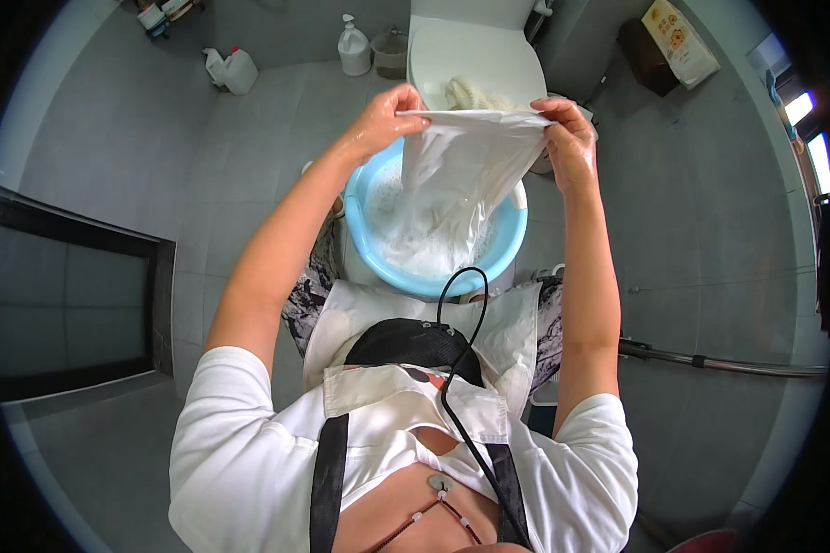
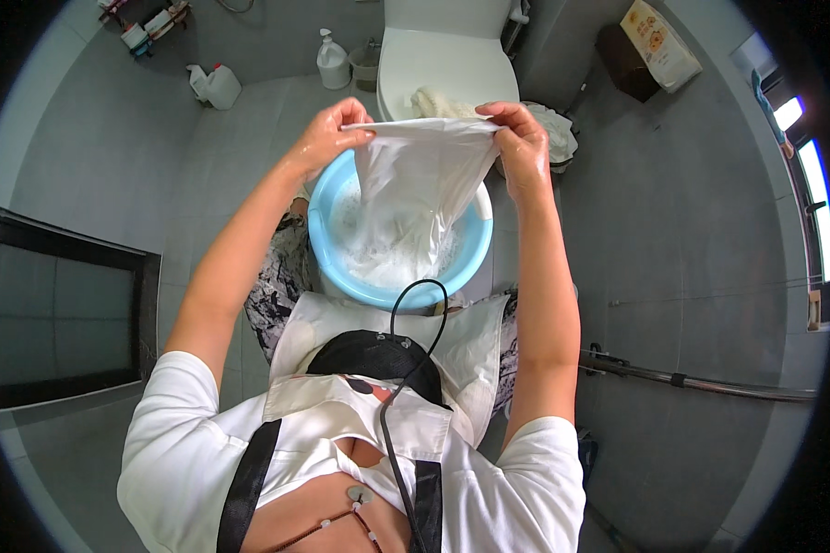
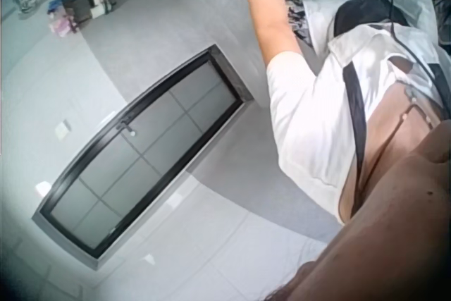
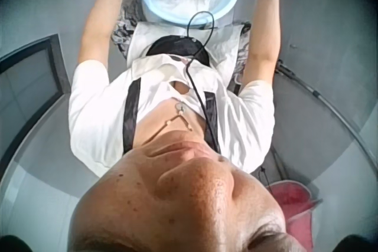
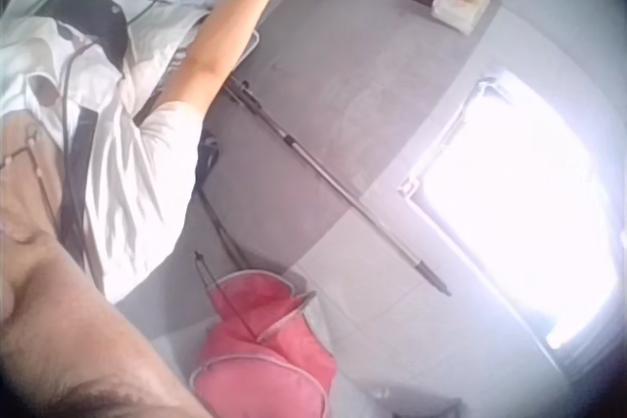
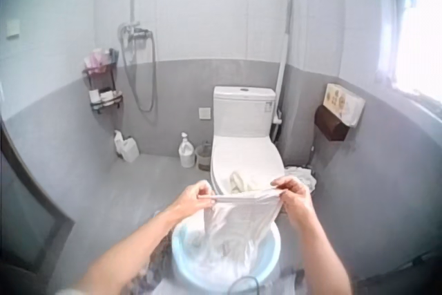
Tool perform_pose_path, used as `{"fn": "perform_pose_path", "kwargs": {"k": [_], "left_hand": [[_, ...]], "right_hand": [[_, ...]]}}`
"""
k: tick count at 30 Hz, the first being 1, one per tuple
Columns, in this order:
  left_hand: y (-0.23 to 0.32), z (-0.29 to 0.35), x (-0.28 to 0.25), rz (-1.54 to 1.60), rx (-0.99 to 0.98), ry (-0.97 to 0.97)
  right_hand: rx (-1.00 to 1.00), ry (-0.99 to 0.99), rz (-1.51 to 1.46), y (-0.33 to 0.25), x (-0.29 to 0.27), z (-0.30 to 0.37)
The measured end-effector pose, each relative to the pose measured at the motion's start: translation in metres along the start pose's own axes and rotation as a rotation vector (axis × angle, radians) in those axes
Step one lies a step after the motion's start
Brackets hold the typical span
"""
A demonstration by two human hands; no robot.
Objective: The person washes a white garment in a blue basin filled with soapy water by hand, scrubbing the fabric against itself and lifting it to check.
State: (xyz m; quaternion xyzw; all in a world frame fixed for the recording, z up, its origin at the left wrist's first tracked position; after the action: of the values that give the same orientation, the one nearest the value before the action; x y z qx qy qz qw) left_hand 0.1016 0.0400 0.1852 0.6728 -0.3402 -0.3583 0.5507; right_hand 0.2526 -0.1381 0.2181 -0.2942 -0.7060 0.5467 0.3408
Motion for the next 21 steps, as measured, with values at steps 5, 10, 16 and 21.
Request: {"fn": "perform_pose_path", "kwargs": {"k": [5,10,16,21], "left_hand": [[0.039,-0.005,-0.001,0.003,0.067,0.056],[0.068,0.0,0.007,-0.015,0.233,0.108],[0.041,0.018,0.01,0.405,0.041,0.078],[-0.03,0.023,0.004,0.083,-0.089,0.032]], "right_hand": [[0.029,-0.138,0.122,-0.011,0.023,-0.002],[-0.102,-0.384,0.731,0.001,0.077,0.02],[-0.046,-0.265,0.448,0.009,0.074,0.009],[0.176,-0.193,-0.056,-0.01,0.081,0.007]]}}
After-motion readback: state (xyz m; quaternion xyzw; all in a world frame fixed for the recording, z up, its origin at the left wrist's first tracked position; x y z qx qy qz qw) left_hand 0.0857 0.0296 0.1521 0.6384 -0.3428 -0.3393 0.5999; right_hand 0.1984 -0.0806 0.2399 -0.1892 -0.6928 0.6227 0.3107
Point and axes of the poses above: each hand's wrist, its own z-axis away from the middle knuckle, its own x-axis out of the palm, y = z × x, the point moved 9 cm from there along -z, towards the middle knuckle, and after that the axes turned 9 degrees about y, right-handed, at the moved point
